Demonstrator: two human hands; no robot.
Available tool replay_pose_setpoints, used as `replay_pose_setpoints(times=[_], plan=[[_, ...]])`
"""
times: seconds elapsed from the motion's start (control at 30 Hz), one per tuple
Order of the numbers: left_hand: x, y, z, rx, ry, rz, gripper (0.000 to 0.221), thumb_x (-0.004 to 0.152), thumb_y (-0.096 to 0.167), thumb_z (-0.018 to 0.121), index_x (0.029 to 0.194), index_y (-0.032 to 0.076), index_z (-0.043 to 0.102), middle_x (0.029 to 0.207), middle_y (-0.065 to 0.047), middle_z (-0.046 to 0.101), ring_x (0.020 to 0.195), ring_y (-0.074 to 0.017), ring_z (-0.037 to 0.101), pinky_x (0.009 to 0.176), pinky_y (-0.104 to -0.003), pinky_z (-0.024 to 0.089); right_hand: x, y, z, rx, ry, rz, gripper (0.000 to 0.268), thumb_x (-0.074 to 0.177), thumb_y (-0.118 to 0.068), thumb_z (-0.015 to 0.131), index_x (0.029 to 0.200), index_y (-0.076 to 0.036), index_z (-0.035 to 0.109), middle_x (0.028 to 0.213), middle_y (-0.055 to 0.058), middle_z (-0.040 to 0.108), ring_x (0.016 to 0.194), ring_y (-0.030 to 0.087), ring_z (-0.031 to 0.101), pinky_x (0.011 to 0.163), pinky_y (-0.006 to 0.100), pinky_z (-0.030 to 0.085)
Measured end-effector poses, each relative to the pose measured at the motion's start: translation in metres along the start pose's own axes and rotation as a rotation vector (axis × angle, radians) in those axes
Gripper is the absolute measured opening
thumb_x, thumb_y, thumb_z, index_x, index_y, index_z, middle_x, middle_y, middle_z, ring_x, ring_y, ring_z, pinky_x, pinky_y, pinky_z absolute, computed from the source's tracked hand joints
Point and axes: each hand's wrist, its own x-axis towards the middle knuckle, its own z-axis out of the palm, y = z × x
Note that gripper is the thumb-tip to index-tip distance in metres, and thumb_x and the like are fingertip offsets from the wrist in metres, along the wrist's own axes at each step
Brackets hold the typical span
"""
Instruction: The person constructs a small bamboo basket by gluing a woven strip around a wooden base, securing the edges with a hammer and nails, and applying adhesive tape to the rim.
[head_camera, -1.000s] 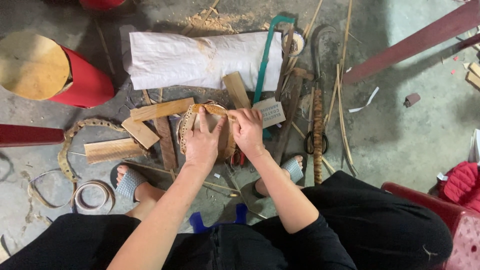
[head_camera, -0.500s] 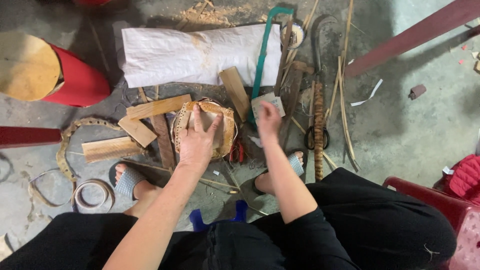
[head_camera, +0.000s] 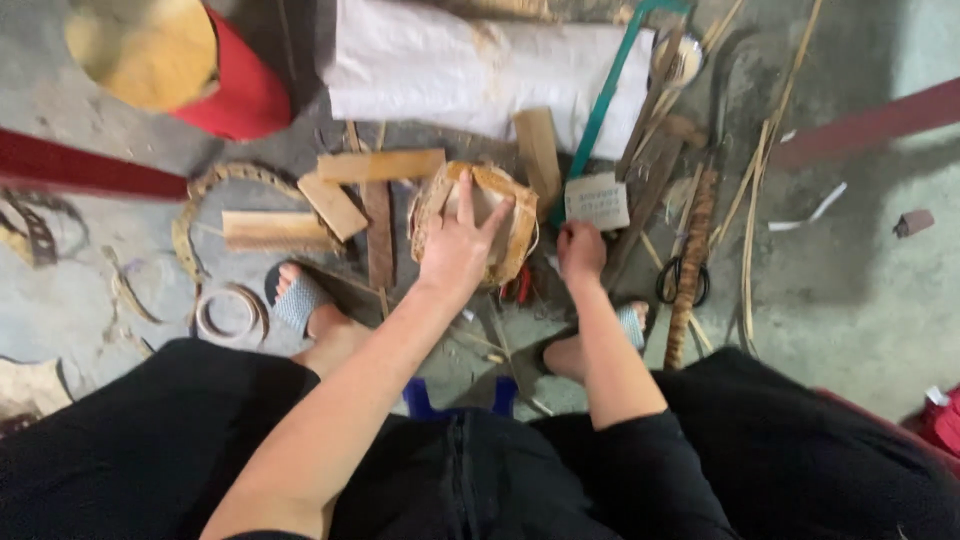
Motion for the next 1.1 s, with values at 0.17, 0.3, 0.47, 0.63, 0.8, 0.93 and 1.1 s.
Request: replay_pose_setpoints(times=[0.17, 0.3, 0.47, 0.63, 0.8, 0.93, 1.1], plan=[[0.002, 0.003, 0.013, -0.046, 0.044, 0.001, 0.064, 0.097, 0.011, 0.062, 0.154, 0.037, 0.047, 0.156, -0.043, 0.028, 0.096, -0.0413, 0.074, 0.090, -0.054, 0.045, -0.029, 0.008, -0.004, -0.274, -0.347, 0.122, 0.020, 0.093, -0.029, 0.071, 0.111, -0.025, 0.077, 0.103, 0.004, 0.078, 0.099, 0.026, 0.075, 0.083, 0.043, 0.060], [0.006, 0.004, 0.020, -0.136, 0.098, -0.015, 0.047, 0.098, 0.018, 0.059, 0.142, 0.034, 0.062, 0.155, -0.041, 0.034, 0.090, -0.0377, 0.075, 0.087, -0.053, 0.047, -0.038, 0.016, 0.027, -0.658, -0.265, -0.097, 0.029, 0.089, -0.037, 0.074, 0.114, -0.023, 0.073, 0.102, 0.003, 0.073, 0.096, 0.025, 0.074, 0.078, 0.042, 0.059], [0.001, 0.010, 0.015, -0.114, 0.106, -0.046, 0.053, 0.098, 0.024, 0.059, 0.149, 0.035, 0.053, 0.158, -0.041, 0.030, 0.088, -0.0343, 0.073, 0.087, -0.050, 0.044, -0.034, 0.017, 0.028, -0.782, -0.304, -0.137, 0.028, 0.091, -0.034, 0.069, 0.113, -0.016, 0.070, 0.108, 0.006, 0.069, 0.095, 0.026, 0.074, 0.075, 0.043, 0.057], [0.003, 0.011, 0.009, -0.122, 0.003, -0.051, 0.058, 0.100, 0.019, 0.054, 0.154, 0.038, 0.045, 0.162, -0.040, 0.020, 0.093, -0.0330, 0.071, 0.090, -0.048, 0.039, -0.005, 0.020, 0.001, -0.251, -0.239, 0.385, 0.027, 0.098, -0.035, 0.066, 0.116, -0.017, 0.073, 0.102, 0.008, 0.076, 0.099, 0.029, 0.075, 0.079, 0.046, 0.060], [0.004, 0.009, 0.003, -0.154, -0.034, -0.042, 0.059, 0.100, 0.018, 0.056, 0.154, 0.038, 0.045, 0.162, -0.039, 0.020, 0.094, -0.0344, 0.072, 0.090, -0.047, 0.040, 0.029, -0.026, -0.090, 0.212, 0.266, 0.106, 0.016, 0.092, -0.016, 0.072, 0.101, -0.003, 0.074, 0.087, 0.019, 0.073, 0.089, 0.035, 0.073, 0.077, 0.044, 0.056], [-0.002, 0.005, -0.022, -0.067, -0.116, -0.021, 0.067, 0.101, 0.009, 0.054, 0.158, 0.039, 0.039, 0.162, -0.039, 0.019, 0.095, -0.0321, 0.073, 0.090, -0.046, 0.044, 0.006, -0.132, -0.168, 0.916, 0.240, -0.077, 0.020, 0.099, -0.007, 0.063, 0.118, -0.006, 0.069, 0.113, 0.015, 0.068, 0.107, 0.022, 0.064, 0.096, 0.039, 0.054], [0.002, 0.009, -0.052, 0.082, -0.328, 0.008, 0.081, 0.099, 0.007, 0.059, 0.164, 0.038, 0.023, 0.164, -0.038, 0.015, 0.106, -0.0310, 0.072, 0.093, -0.042, 0.047, -0.023, -0.191, -0.180, 1.352, -0.153, -0.039, 0.020, 0.103, -0.017, 0.055, 0.117, -0.006, 0.062, 0.115, 0.020, 0.071, 0.106, 0.026, 0.074, 0.093, 0.035, 0.060]])
